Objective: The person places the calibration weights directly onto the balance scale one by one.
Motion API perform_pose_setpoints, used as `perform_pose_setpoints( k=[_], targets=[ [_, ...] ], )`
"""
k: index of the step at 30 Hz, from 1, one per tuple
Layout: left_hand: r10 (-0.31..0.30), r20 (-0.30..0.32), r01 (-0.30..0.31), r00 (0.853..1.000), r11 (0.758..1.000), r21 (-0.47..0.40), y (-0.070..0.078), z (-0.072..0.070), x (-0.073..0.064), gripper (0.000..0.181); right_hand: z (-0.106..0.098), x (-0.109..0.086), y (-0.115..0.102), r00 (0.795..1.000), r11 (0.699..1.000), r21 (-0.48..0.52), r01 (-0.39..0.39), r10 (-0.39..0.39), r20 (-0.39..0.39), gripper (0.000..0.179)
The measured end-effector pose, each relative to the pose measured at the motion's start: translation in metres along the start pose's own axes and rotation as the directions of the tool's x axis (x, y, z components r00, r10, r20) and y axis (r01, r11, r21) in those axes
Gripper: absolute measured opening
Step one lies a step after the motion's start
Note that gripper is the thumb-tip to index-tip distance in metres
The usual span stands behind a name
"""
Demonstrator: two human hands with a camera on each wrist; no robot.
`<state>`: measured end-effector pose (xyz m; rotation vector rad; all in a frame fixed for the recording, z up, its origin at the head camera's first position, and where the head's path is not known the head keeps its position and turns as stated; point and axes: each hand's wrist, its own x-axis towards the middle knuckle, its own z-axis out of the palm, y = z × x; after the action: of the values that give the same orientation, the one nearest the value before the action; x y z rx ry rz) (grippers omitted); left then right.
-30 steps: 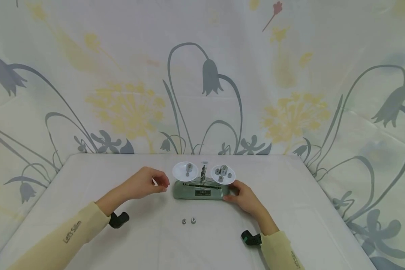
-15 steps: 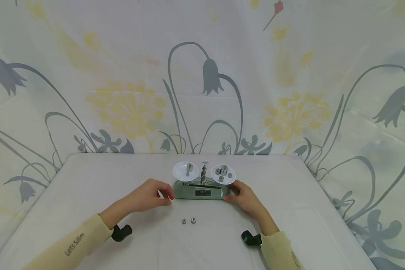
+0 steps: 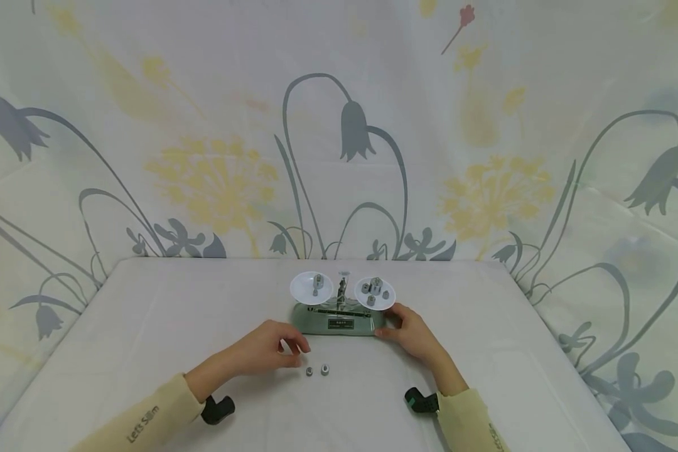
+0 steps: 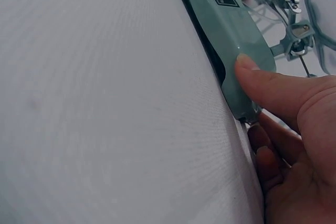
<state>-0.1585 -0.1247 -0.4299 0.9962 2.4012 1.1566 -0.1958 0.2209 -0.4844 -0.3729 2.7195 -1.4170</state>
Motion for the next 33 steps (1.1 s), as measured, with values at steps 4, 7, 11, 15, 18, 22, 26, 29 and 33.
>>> perform_pose_setpoints(
  k=[4, 7, 11, 15, 18, 22, 26, 29, 33],
  targets=[
    [-0.014, 0.013, 0.014, 1.000, 0.999, -0.033, 0.001, 0.008, 0.002, 0.017, 0.001, 0.000, 0.002, 1.000, 1.000, 0.004, 0.001, -0.001, 0.002, 0.053],
    [-0.008, 0.022, 0.009, 1.000, 0.998, -0.054, -0.001, 0.014, 0.003, 0.017, 0.001, 0.000, 0.002, 1.000, 1.000, 0.002, 0.007, -0.007, 0.001, 0.053],
    [0.011, 0.029, -0.009, 1.000, 0.998, -0.066, -0.004, 0.020, 0.006, 0.017, 0.000, 0.000, 0.001, 1.000, 1.000, -0.001, 0.010, -0.010, 0.002, 0.053],
    [0.032, 0.040, -0.029, 0.999, 0.997, -0.072, -0.006, 0.025, 0.008, 0.017, 0.000, 0.000, 0.000, 1.000, 1.000, 0.002, 0.009, -0.009, 0.003, 0.053],
    [0.038, 0.045, -0.035, 0.998, 0.997, -0.069, -0.007, 0.027, 0.008, 0.017, 0.000, -0.001, 0.000, 1.000, 1.000, 0.002, 0.010, -0.010, 0.000, 0.052],
    [0.028, 0.045, -0.026, 0.999, 0.998, -0.051, -0.006, 0.028, 0.008, 0.017, 0.000, 0.000, 0.000, 1.000, 1.000, 0.002, 0.013, -0.013, -0.007, 0.052],
    [0.002, 0.055, 0.000, 0.998, 0.999, -0.041, -0.005, 0.028, 0.008, 0.018, 0.001, 0.000, 0.001, 1.000, 1.000, -0.005, 0.022, -0.022, -0.012, 0.053],
    [-0.012, 0.062, 0.015, 0.998, 0.999, -0.047, -0.004, 0.028, 0.008, 0.019, 0.001, 0.000, 0.001, 1.000, 1.000, -0.011, 0.019, -0.019, -0.013, 0.053],
    [-0.017, 0.066, 0.022, 0.998, 0.998, -0.063, -0.006, 0.029, 0.007, 0.018, 0.001, 0.000, 0.000, 1.000, 1.000, -0.011, 0.001, -0.001, -0.009, 0.053]
  ],
)
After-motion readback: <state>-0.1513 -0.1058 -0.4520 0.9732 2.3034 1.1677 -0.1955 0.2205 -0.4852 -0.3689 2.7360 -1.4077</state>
